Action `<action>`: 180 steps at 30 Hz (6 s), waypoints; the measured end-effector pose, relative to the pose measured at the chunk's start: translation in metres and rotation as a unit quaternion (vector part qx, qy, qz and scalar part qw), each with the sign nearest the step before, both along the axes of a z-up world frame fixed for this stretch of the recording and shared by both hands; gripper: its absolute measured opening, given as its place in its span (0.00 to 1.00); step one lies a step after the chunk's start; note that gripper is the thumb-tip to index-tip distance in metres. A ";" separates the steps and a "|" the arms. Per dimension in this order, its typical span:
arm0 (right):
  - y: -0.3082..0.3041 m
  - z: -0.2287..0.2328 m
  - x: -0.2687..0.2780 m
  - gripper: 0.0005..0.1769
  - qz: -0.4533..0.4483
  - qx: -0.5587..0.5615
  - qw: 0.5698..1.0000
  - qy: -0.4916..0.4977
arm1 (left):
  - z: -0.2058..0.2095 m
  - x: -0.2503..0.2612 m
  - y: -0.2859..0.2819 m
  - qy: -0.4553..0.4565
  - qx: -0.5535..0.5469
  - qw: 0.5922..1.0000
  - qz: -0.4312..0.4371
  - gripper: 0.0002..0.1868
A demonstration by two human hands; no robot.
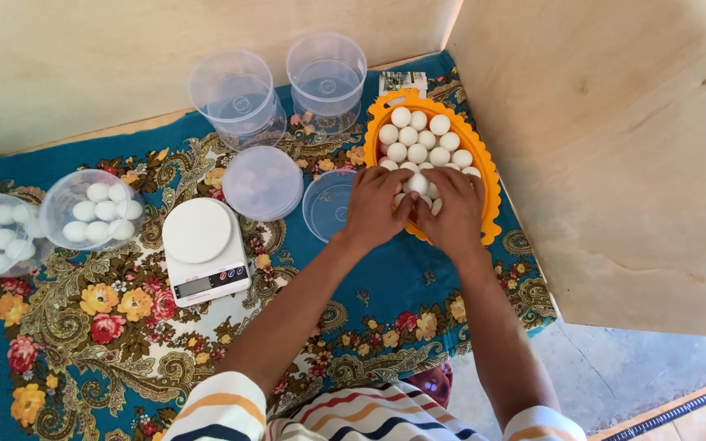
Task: The person transfers white eggs from a yellow tray into a clear plastic container, then places the container on a digital scale. The person continues to move eggs one by one from the tray into the container.
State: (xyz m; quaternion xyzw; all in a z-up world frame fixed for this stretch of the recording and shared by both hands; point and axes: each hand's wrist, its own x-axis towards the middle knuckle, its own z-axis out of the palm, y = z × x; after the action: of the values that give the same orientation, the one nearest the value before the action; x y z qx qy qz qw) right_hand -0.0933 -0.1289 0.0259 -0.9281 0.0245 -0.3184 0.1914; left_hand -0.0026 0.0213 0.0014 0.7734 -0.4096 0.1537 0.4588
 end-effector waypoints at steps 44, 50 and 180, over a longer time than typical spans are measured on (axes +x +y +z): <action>0.101 0.007 0.033 0.24 0.180 0.117 0.976 0.048 | 0.009 0.012 0.124 0.036 0.056 0.997 0.040 0.19; 0.113 0.007 0.038 0.23 0.193 0.122 0.972 0.058 | 0.010 0.014 0.135 0.035 0.079 0.995 0.042 0.20; 0.024 0.006 0.043 0.28 0.012 0.004 0.992 0.127 | 0.005 0.048 0.022 -0.029 0.135 0.989 0.046 0.20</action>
State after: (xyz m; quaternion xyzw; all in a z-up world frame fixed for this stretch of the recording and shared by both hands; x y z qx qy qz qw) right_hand -0.0505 -0.1046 0.0322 -0.9604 0.0386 -0.1959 0.1942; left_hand 0.0450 0.0432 0.0061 0.8412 -0.4041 0.1403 0.3308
